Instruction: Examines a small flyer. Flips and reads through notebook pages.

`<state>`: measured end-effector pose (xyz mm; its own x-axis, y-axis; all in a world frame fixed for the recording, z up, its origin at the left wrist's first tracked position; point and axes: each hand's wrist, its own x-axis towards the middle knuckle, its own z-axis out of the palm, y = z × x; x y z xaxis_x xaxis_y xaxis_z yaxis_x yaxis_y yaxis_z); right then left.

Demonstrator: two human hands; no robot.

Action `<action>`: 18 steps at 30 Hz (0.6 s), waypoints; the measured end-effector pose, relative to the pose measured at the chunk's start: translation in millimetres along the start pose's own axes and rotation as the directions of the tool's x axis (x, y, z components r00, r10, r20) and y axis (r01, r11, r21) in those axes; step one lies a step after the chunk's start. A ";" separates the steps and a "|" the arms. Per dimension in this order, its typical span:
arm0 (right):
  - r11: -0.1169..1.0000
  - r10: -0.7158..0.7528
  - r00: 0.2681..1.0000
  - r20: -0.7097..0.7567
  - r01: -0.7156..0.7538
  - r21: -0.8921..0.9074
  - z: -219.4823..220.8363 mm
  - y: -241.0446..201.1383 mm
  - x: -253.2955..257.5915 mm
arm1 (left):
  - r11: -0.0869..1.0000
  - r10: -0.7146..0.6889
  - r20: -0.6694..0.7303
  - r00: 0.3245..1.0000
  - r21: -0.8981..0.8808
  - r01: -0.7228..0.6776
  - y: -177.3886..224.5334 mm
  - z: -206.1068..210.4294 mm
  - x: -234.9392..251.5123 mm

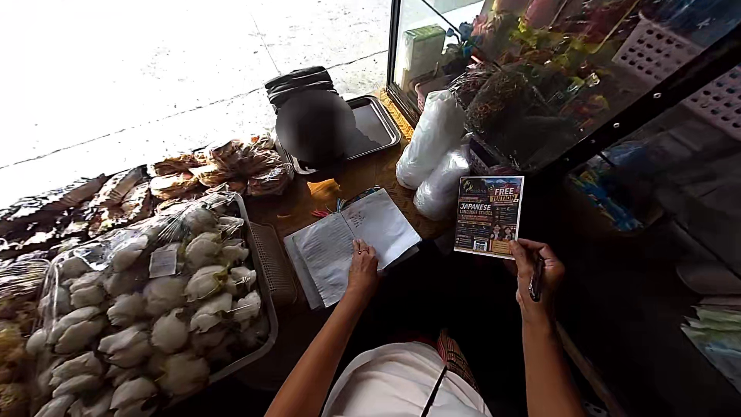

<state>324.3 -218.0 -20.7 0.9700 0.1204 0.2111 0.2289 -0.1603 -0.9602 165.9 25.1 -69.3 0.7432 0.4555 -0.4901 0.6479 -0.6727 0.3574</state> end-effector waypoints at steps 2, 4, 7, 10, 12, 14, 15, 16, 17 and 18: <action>1.000 -0.030 0.999 0.039 0.030 0.009 9.4 1.7 8.9 | 0.995 0.031 -0.097 0.995 -0.093 -0.040 -10.1 10.4 -2.1; 0.999 -0.054 0.996 0.067 0.053 0.009 16.7 3.5 11.4 | 0.977 0.083 -0.260 0.962 -0.168 -0.130 -18.0 26.3 -4.4; 0.985 -0.140 0.980 0.140 0.152 -0.081 21.3 -1.4 12.1 | 0.892 0.103 -0.558 0.824 -0.314 -0.324 -25.8 53.0 -2.4; 0.959 -0.201 0.956 0.212 0.236 -0.156 27.6 -12.0 13.3 | 0.831 0.034 -0.637 0.770 -0.409 -0.376 -24.1 45.7 -9.0; 0.953 -0.213 0.948 0.238 0.255 -0.162 32.8 -14.4 14.1 | 0.798 0.022 -0.694 0.720 -0.422 -0.430 -23.0 31.5 -16.1; 0.954 -0.224 0.943 0.245 0.264 -0.144 38.3 -11.8 14.6 | 0.745 0.000 -0.735 0.678 -0.452 -0.490 -22.3 17.9 -22.3; 0.954 -0.226 0.942 0.249 0.265 -0.140 40.3 -10.7 14.0 | 0.715 -0.022 -0.743 0.669 -0.479 -0.509 -20.1 9.9 -26.3; 0.954 -0.228 0.940 0.252 0.268 -0.137 41.8 -9.6 12.9 | 0.692 -0.059 -0.739 0.671 -0.515 -0.506 -16.9 0.8 -30.9; 0.953 -0.232 0.939 0.255 0.272 -0.135 43.0 -8.4 11.4 | 0.675 -0.107 -0.718 0.688 -0.560 -0.480 -13.6 -9.4 -35.1; 0.952 -0.238 0.937 0.255 0.277 -0.131 44.3 -7.7 10.0 | 0.658 -0.154 -0.684 0.713 -0.609 -0.443 -10.6 -19.8 -37.6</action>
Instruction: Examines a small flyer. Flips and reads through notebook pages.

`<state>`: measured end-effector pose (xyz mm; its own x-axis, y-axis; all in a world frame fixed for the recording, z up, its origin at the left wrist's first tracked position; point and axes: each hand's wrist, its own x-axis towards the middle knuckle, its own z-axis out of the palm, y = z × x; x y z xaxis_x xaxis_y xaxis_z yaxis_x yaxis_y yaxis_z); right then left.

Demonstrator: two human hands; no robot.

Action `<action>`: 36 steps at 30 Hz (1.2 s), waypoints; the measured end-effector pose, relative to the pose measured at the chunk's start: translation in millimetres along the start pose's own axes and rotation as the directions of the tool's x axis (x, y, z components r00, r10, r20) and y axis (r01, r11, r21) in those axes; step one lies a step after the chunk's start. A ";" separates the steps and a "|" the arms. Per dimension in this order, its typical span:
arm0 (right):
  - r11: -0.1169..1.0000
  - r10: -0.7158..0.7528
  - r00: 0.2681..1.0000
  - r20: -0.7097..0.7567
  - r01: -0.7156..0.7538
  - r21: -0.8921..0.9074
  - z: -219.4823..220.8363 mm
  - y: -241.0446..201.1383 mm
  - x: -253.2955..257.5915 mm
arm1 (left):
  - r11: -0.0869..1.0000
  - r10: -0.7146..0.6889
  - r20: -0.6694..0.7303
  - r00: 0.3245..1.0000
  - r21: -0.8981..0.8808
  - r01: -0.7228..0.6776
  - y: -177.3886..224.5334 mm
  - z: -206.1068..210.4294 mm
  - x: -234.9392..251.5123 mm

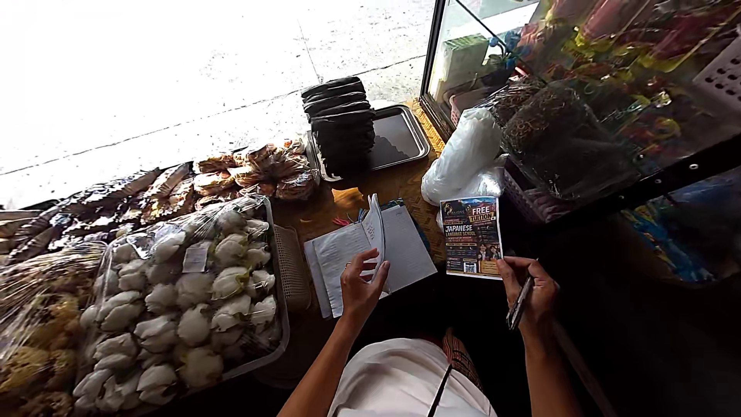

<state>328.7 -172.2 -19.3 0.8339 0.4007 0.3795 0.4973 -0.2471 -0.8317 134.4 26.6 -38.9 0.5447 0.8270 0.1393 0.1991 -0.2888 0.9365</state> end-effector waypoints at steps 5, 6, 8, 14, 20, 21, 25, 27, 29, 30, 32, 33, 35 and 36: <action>1.000 -0.028 0.999 0.024 0.028 0.014 6.7 0.4 -1.8 | 0.882 -0.413 0.169 0.895 -0.169 0.439 14.8 -0.8 23.7; 0.999 -0.033 0.999 0.031 0.033 0.008 7.7 1.1 -1.6 | 0.873 -0.426 0.170 0.889 -0.182 0.453 12.2 3.6 25.5; 0.999 -0.042 0.997 0.058 0.043 -0.015 9.7 0.7 -1.1 | 0.875 -0.423 0.132 0.896 -0.198 0.442 13.9 12.6 31.9; 0.988 -0.063 0.997 0.048 0.069 -0.136 18.4 13.7 -2.8 | 0.971 -0.174 0.172 0.970 0.195 0.139 -6.8 50.8 57.7; 0.963 -0.103 0.995 -0.009 0.097 -0.251 -7.3 15.3 8.5 | 0.798 -0.171 0.651 0.740 0.532 -0.284 -18.1 101.1 38.4; 0.965 -0.090 0.996 -0.008 0.085 -0.248 -9.4 16.1 7.2 | 0.773 -0.186 0.699 0.691 0.539 -0.336 -18.5 108.4 39.4; 0.972 -0.048 0.999 -0.020 0.042 -0.231 -11.1 22.0 -1.8 | 0.706 -0.138 0.851 0.507 0.444 -0.552 -17.1 125.1 44.3; 0.974 -0.029 0.999 -0.022 0.023 -0.227 -11.2 23.7 -6.2 | 0.701 -0.142 0.880 0.454 0.413 -0.581 -15.0 124.6 50.5; 0.974 -0.024 0.999 -0.029 0.017 -0.228 -11.5 25.0 -8.4 | 0.716 -0.127 0.903 0.411 0.370 -0.591 -15.6 122.3 58.2; 0.974 -0.024 0.999 -0.034 0.015 -0.226 -12.2 25.4 -8.5 | 0.721 -0.120 0.914 0.388 0.349 -0.598 -15.8 120.8 62.0; 0.974 -0.031 0.999 -0.045 0.020 -0.227 -13.7 25.9 -7.7 | 0.725 -0.091 0.930 0.355 0.307 -0.617 -16.3 117.3 69.0; 0.973 -0.034 0.998 -0.049 0.021 -0.229 -13.8 25.9 -7.0 | 0.727 -0.081 0.937 0.339 0.288 -0.623 -15.5 115.1 72.5; 0.973 -0.037 0.998 -0.045 0.026 -0.230 -13.5 25.8 -5.8 | 0.727 -0.045 0.945 0.325 0.254 -0.638 -14.5 111.1 76.8; 0.972 -0.043 0.998 -0.043 0.032 -0.231 -12.8 25.9 -4.9 | 0.724 -0.022 0.945 0.327 0.241 -0.646 -15.1 109.2 77.5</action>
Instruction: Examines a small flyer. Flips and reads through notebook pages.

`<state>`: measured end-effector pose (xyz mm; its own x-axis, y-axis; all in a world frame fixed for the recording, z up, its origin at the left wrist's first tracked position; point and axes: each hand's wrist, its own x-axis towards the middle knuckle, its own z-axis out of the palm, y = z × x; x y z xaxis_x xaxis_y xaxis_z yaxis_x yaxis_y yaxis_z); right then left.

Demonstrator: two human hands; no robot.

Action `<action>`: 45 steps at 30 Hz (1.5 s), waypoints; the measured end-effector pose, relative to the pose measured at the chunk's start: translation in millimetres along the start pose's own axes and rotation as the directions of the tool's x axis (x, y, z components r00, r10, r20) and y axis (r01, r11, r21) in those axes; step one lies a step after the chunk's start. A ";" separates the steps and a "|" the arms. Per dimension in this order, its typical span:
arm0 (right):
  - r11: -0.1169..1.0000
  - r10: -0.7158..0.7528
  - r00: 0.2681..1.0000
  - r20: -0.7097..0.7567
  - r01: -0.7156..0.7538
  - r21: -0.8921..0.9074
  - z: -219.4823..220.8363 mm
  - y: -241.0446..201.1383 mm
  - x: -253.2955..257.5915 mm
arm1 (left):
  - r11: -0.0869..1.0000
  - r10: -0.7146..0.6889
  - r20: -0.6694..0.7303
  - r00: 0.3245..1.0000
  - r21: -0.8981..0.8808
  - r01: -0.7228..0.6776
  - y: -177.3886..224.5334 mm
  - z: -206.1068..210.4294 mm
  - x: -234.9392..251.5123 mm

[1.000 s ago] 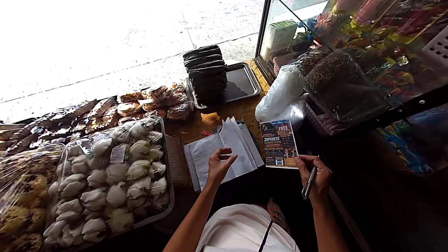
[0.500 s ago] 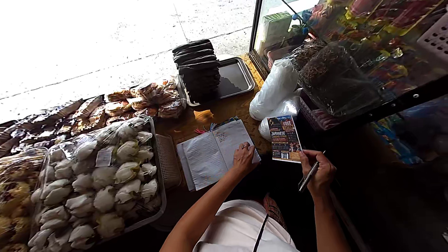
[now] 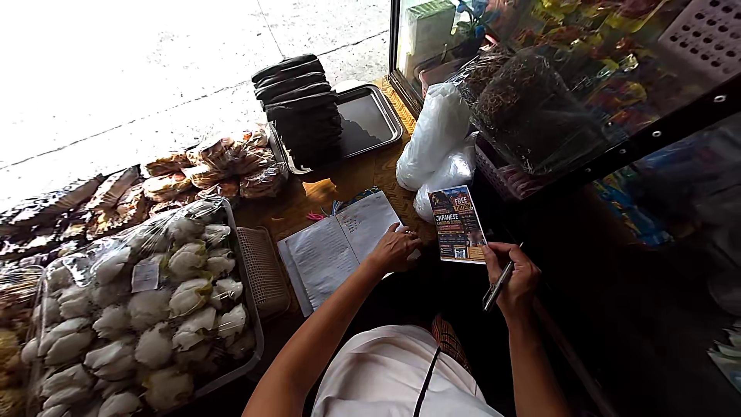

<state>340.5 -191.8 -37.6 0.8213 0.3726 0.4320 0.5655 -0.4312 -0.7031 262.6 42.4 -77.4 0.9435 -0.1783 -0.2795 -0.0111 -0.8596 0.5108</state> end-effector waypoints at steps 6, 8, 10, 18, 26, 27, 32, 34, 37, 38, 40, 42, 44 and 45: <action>0.999 -0.045 0.999 0.007 0.045 0.013 5.9 0.8 3.5 | 0.998 0.054 -0.122 0.991 -0.013 -0.056 -0.4 0.7 -13.1; 0.998 -0.058 0.998 0.011 0.058 0.017 7.7 0.6 4.2 | 0.999 0.048 -0.133 0.990 -0.011 -0.050 1.0 -2.2 -16.3; 0.997 -0.068 0.998 0.010 0.068 0.027 9.6 0.1 5.1 | 0.998 0.059 -0.152 0.987 -0.011 -0.062 -1.4 -2.7 -18.6; 0.996 -0.082 0.997 0.012 0.082 0.040 11.9 -2.6 7.5 | 0.998 0.055 -0.083 0.995 -0.023 -0.057 -2.9 -10.9 -19.2; 0.995 -0.075 0.997 0.025 0.074 0.061 13.3 -3.6 3.4 | 0.919 -0.352 -0.530 0.772 -0.354 0.175 9.8 17.8 -36.5; 0.996 -0.063 0.997 0.033 0.061 0.064 16.0 -3.9 2.4 | 0.851 -0.469 -0.515 0.718 -0.480 0.212 13.8 16.8 -43.8; 0.996 -0.064 0.992 0.107 0.056 0.074 45.1 -20.6 -1.1 | 0.698 -0.655 -0.562 0.505 -0.705 0.122 24.4 30.3 -94.0; 0.993 -0.102 0.981 0.164 0.093 0.067 64.2 -29.8 -3.4 | 0.672 -0.683 -0.586 0.435 -0.738 0.062 28.7 41.0 -110.4; 0.990 -0.132 0.962 0.241 0.118 0.073 95.3 -39.8 -5.8 | 0.625 -0.732 -0.574 0.366 -0.780 0.025 37.5 50.9 -126.9; 0.989 -0.137 0.958 0.251 0.118 0.086 104.4 -41.6 -5.6 | 0.613 -0.745 -0.571 0.345 -0.790 0.017 39.6 53.1 -130.5; 0.985 -0.152 0.951 0.269 0.125 0.115 119.5 -45.2 -5.3 | 0.602 -0.759 -0.569 0.316 -0.798 0.009 43.2 54.5 -137.9; 0.983 -0.161 0.937 0.310 0.124 0.136 129.4 -49.7 -5.5 | 0.595 -0.768 -0.565 0.301 -0.804 0.008 45.2 52.7 -144.5; 0.981 -0.165 0.923 0.349 0.116 0.159 136.3 -51.6 -6.4 | 0.588 -0.777 -0.561 0.286 -0.809 0.010 44.5 51.3 -149.4; 0.979 -0.171 0.919 0.357 0.117 0.168 137.5 -50.9 -6.8 | 0.585 -0.781 -0.559 0.278 -0.811 0.012 44.1 51.2 -151.3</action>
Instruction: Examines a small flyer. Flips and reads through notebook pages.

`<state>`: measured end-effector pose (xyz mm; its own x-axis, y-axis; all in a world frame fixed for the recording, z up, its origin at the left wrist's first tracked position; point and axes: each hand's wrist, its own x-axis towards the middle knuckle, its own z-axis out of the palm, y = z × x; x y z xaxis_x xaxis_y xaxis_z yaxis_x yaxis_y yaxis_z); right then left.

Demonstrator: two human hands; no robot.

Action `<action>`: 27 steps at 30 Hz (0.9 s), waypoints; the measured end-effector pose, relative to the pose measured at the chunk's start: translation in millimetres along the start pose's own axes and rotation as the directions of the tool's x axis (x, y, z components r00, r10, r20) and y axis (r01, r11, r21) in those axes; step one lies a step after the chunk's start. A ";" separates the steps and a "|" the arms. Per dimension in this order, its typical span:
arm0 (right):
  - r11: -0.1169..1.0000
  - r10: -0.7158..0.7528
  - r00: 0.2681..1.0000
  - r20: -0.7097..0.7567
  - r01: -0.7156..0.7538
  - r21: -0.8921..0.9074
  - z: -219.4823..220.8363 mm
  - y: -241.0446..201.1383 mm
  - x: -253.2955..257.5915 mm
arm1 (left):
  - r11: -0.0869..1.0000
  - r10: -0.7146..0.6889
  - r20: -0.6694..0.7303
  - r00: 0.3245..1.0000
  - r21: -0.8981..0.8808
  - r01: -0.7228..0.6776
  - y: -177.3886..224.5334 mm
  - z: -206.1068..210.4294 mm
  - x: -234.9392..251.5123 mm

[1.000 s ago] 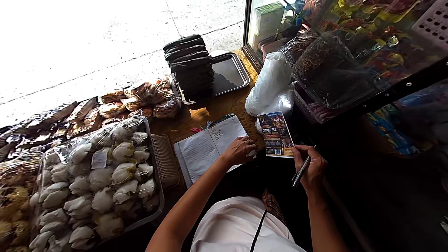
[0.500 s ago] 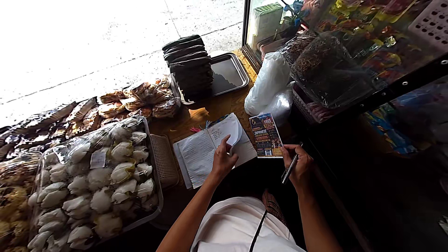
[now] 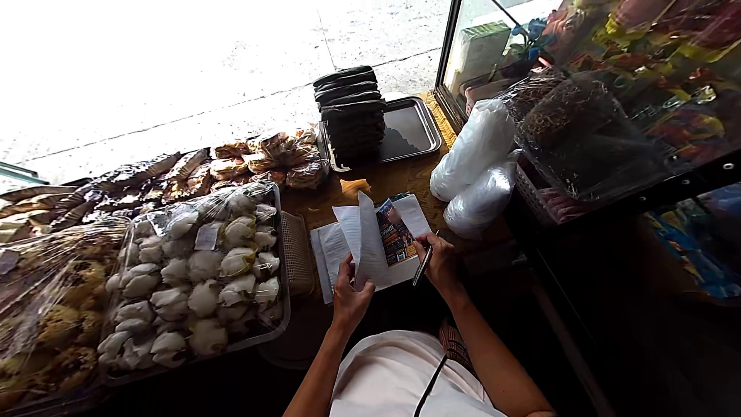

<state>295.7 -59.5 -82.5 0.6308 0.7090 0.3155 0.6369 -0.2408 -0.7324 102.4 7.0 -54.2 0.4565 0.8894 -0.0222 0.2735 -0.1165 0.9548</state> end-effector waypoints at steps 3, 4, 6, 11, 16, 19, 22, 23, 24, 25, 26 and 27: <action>1.000 0.008 1.000 0.010 -0.008 -0.008 -16.1 4.3 -4.3 | 1.000 0.008 -0.022 1.000 0.007 -0.008 -3.3 -3.0 -2.3; 0.999 0.051 0.998 0.047 -0.051 -0.006 -29.3 4.9 -6.9 | 1.000 0.014 -0.025 1.000 0.009 -0.014 -4.4 -3.1 -2.7; 0.976 0.209 0.956 0.207 -0.218 0.017 -64.8 3.2 -14.1 | 1.000 0.014 -0.027 1.000 0.013 -0.014 -5.6 -2.3 -4.0; 0.875 0.462 0.838 0.290 -0.484 0.005 -113.8 -3.6 -41.8 | 0.999 0.031 -0.017 0.999 0.009 -0.031 -4.6 4.0 -5.0; 0.785 0.556 0.793 0.249 -0.600 0.154 -95.2 -10.0 -57.7 | 0.999 0.021 0.013 1.000 -0.024 -0.021 -1.8 13.9 -3.3; 0.813 0.512 0.822 0.249 -0.558 0.169 -79.9 -15.0 -57.3 | 0.999 0.012 0.042 0.999 -0.039 -0.011 0.9 18.4 -1.9; 0.880 0.429 0.862 0.270 -0.466 0.089 -69.1 -11.5 -49.6 | 0.999 0.033 0.051 0.998 -0.036 -0.032 3.6 21.6 0.8; 0.899 0.402 0.872 0.278 -0.433 0.060 -66.1 -7.5 -47.0 | 0.999 0.040 0.052 0.998 -0.033 -0.039 4.9 21.7 1.4; 0.911 0.384 0.878 0.286 -0.411 0.040 -63.2 -2.8 -45.0 | 0.998 0.047 0.052 0.998 -0.033 -0.045 5.7 21.4 1.8; 0.916 0.374 0.882 0.287 -0.400 0.036 -60.3 1.8 -42.9 | 0.998 0.055 0.050 0.997 -0.030 -0.053 6.0 20.5 2.3; 0.919 0.364 0.888 0.281 -0.392 0.048 -57.3 6.5 -41.1 | 0.998 0.061 0.046 0.997 -0.029 -0.060 5.9 19.4 2.7; 0.924 0.348 0.899 0.266 -0.377 0.065 -53.6 11.1 -40.1 | 0.998 0.064 0.042 0.997 -0.029 -0.062 5.2 18.0 2.4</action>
<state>301.2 -126.1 -71.0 0.6711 0.7295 -0.1319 0.3217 -0.4469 -0.8348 120.3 0.6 -54.6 0.5080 0.8609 0.0262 0.2200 -0.1591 0.9624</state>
